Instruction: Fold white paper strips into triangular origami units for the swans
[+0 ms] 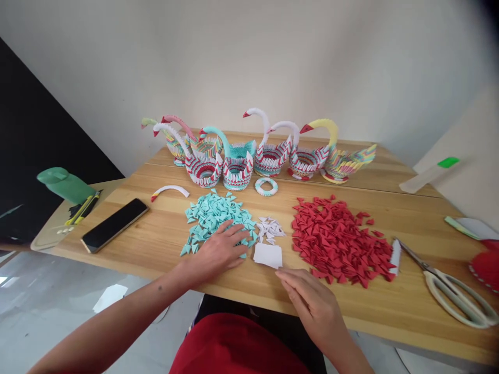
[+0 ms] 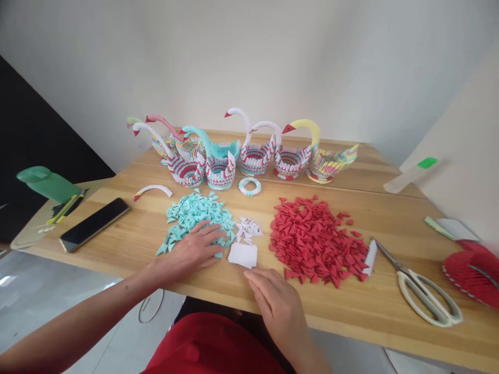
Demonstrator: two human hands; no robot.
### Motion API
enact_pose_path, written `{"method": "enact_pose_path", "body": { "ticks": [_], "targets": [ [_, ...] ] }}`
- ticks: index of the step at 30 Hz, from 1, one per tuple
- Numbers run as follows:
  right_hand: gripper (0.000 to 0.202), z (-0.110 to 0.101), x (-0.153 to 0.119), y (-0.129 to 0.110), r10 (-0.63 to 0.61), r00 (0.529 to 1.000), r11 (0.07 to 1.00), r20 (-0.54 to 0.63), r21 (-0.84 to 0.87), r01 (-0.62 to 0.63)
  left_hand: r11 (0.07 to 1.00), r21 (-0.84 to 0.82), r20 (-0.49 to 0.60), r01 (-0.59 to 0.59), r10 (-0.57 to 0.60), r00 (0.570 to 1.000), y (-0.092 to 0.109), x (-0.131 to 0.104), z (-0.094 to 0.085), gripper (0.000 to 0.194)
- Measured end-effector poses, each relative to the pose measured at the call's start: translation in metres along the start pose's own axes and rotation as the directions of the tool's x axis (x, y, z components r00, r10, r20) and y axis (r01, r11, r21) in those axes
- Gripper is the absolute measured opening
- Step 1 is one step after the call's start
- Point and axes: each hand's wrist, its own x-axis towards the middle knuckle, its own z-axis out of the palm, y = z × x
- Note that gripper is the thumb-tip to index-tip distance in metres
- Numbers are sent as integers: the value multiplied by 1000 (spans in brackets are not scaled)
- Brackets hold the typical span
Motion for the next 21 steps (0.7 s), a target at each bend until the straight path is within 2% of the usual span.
{"method": "enact_pose_path", "body": {
  "ticks": [4,8,12,15,21],
  "targets": [
    [25,-6,-4,2,18,1000,1000,-4,-10,-18,998,41,17,44,-45,999,-16,8,2,9],
    [25,-8,-6,4,41,999,999,-5,10,-41,994,54,-23,90,-89,996,-26,12,-2,11],
    [25,-6,-4,8,38,999,999,18,8,-38,996,7,-31,86,-85,996,-20,21,-6,23],
    [23,-1,1,13,19,1000,999,7,-47,-18,999,-5,6,49,-49,999,-13,32,-3,33],
    [24,17,12,26,-61,993,968,97,-238,83,999,0,56,33,-33,998,-16,43,6,21]
  ]
}}
